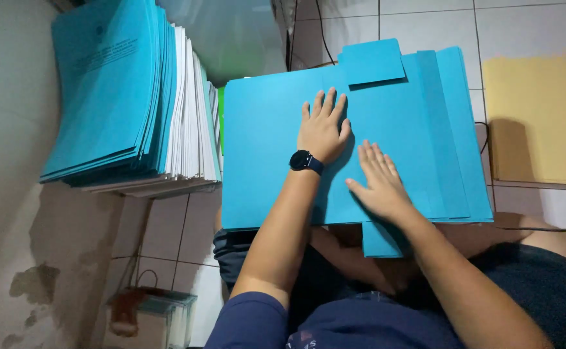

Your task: Preparing blue cardstock folders by pressing down on pre-scored lines to define the creases.

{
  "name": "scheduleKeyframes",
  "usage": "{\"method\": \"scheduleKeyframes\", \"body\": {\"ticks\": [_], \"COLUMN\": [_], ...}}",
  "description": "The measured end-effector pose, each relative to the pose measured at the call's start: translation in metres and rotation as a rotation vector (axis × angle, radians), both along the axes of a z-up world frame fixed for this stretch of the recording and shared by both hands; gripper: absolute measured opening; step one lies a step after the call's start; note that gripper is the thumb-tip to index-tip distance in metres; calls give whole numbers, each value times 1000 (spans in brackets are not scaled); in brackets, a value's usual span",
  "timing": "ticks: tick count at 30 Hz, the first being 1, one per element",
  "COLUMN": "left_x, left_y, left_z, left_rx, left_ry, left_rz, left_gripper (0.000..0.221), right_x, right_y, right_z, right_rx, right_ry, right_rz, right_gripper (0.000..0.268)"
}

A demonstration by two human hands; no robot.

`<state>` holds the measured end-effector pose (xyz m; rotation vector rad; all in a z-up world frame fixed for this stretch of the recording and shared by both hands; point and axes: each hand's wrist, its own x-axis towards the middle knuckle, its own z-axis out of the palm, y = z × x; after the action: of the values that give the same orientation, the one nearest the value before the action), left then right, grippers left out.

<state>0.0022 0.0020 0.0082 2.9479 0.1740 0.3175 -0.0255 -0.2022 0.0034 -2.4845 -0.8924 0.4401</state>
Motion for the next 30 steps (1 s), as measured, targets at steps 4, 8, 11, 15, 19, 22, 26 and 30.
{"method": "scheduleKeyframes", "body": {"ticks": [4,8,11,15,19,22,26,30], "left_x": [-3,-3,-2,-1,-3,-2,0,2], "left_y": [-1,0,1,1,-1,-1,-5,-5], "left_z": [3,3,-3,-6,1,1,0,-4], "left_rx": [-39,-33,-34,-16,-41,-49,-83,-86], "left_ry": [48,23,50,57,47,40,-93,-98], "left_rz": [-6,-5,-2,-4,3,13,55,43], "left_gripper": [59,58,61,60,60,60,61,62], "right_x": [27,38,37,23,6,9,25,48], "right_y": [-31,-53,-57,-63,-69,-84,-112,-122], "right_z": [-4,-2,-5,0,16,14,-1,-9], "right_rx": [-72,-24,7,-57,-111,-179,-140,-113], "right_ry": [-42,-45,39,-28,-89,-110,-220,-278], "right_rz": [-122,-175,-185,-241,-279,-327,-368,-217], "right_gripper": [79,78,81,84,86,84,79,76]}}
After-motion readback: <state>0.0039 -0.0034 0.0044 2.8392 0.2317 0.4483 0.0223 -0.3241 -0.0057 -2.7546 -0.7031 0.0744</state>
